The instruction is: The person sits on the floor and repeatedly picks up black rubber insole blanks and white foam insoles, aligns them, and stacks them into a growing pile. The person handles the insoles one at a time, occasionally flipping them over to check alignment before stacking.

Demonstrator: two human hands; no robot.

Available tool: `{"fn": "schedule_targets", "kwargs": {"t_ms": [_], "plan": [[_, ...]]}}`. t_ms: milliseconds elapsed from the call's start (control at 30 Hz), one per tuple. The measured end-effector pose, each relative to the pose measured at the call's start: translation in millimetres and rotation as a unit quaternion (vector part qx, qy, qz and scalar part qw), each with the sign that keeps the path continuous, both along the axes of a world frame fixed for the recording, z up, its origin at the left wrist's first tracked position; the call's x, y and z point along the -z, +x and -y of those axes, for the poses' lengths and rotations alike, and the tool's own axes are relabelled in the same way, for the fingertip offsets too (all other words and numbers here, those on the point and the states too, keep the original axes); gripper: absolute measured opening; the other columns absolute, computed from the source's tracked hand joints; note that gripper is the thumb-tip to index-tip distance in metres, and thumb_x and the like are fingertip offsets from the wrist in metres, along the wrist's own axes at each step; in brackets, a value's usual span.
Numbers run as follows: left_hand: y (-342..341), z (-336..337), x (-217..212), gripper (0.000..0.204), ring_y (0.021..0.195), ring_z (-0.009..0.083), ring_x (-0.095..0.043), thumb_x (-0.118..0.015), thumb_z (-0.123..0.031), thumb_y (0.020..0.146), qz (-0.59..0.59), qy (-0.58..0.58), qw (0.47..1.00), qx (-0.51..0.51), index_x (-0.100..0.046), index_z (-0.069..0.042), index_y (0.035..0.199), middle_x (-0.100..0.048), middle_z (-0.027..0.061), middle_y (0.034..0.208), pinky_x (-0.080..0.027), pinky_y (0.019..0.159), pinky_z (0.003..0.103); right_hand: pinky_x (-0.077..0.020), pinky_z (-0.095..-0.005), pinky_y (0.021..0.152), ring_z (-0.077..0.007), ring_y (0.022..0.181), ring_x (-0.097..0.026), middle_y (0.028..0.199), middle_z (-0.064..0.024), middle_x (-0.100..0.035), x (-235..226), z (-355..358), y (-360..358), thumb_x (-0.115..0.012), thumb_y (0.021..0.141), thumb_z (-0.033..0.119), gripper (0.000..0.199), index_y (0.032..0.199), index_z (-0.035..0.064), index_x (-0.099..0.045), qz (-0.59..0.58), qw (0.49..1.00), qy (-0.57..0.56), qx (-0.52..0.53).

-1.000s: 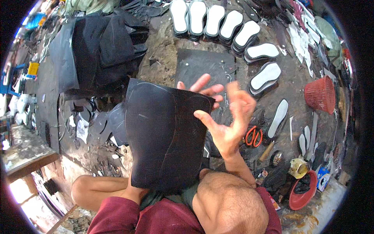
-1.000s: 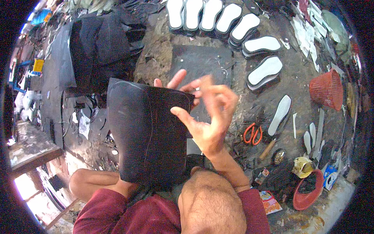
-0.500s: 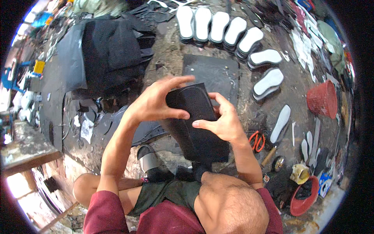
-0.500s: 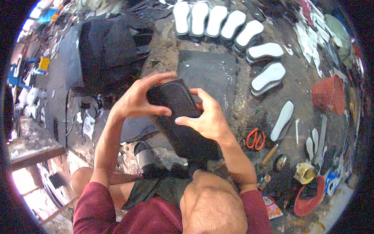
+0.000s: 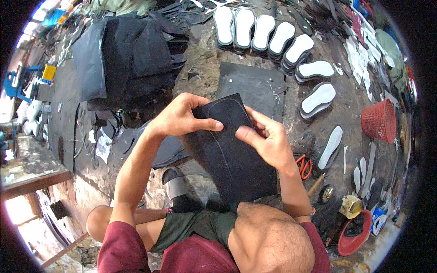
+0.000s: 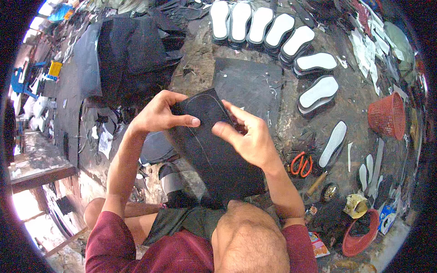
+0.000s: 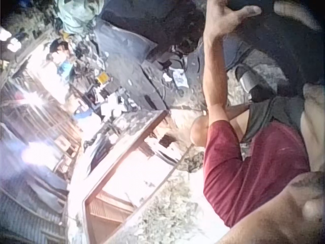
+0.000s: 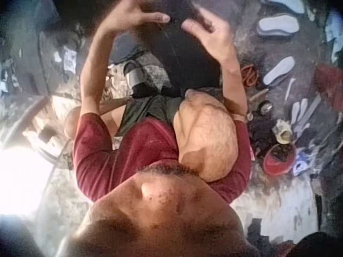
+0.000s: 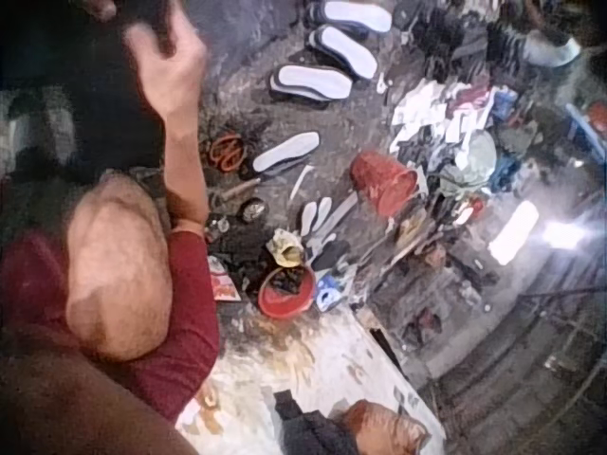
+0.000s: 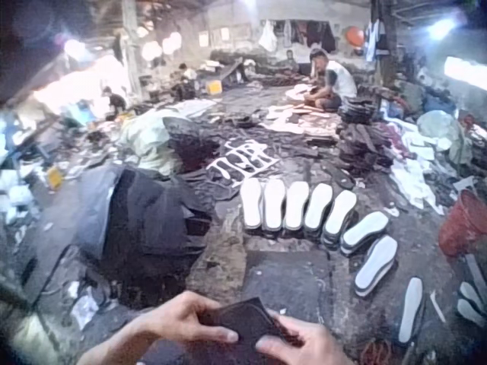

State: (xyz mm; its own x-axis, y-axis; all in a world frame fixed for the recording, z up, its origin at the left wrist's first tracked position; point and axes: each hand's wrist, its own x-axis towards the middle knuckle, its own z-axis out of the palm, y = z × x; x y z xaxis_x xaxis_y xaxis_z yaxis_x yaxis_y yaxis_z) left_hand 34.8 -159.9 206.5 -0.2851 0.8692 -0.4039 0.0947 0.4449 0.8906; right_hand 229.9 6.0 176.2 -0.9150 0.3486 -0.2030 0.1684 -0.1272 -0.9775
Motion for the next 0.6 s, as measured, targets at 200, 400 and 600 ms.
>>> {"fn": "schedule_targets", "kwargs": {"t_ms": [200,400,600], "plan": [[36,11,-12,0.046,0.092,0.0096,-0.065,-0.09,-0.017,0.072,-0.012,0.123,0.991,-0.056,-0.07,-0.001,0.11,-0.074,0.0061,0.099,-0.053,0.081,0.029,-0.0552,-0.0425,0.08,-0.0384,0.095,-0.068,0.105,-0.0212,-0.07,-30,-3,3,-0.075,0.085,0.035,0.048,0.126,0.0116,-0.066,-0.04,0.949,0.285,-0.126],[52,12,-31,0.03,0.084,0.0103,-0.069,-0.088,-0.011,0.071,-0.066,0.078,0.988,-0.113,-0.076,-0.001,0.097,-0.076,0.0084,0.091,-0.054,0.074,0.026,-0.0555,-0.043,0.072,-0.0375,0.084,-0.07,0.092,-0.0206,-0.071,-44,-3,2,-0.076,0.082,0.042,0.044,0.109,0.0072,-0.073,0.015,0.95,0.271,-0.154],[56,14,-24,0.021,0.08,0.0105,-0.069,-0.085,-0.012,0.075,-0.164,0.149,0.968,-0.117,-0.077,-0.002,0.092,-0.076,0.0083,0.085,-0.054,0.071,0.025,-0.0557,-0.0419,0.071,-0.0366,0.082,-0.071,0.089,-0.021,-0.071,-52,-3,2,-0.074,0.085,0.038,0.038,0.105,0.005,-0.075,-0.011,0.946,0.29,-0.144]]}}
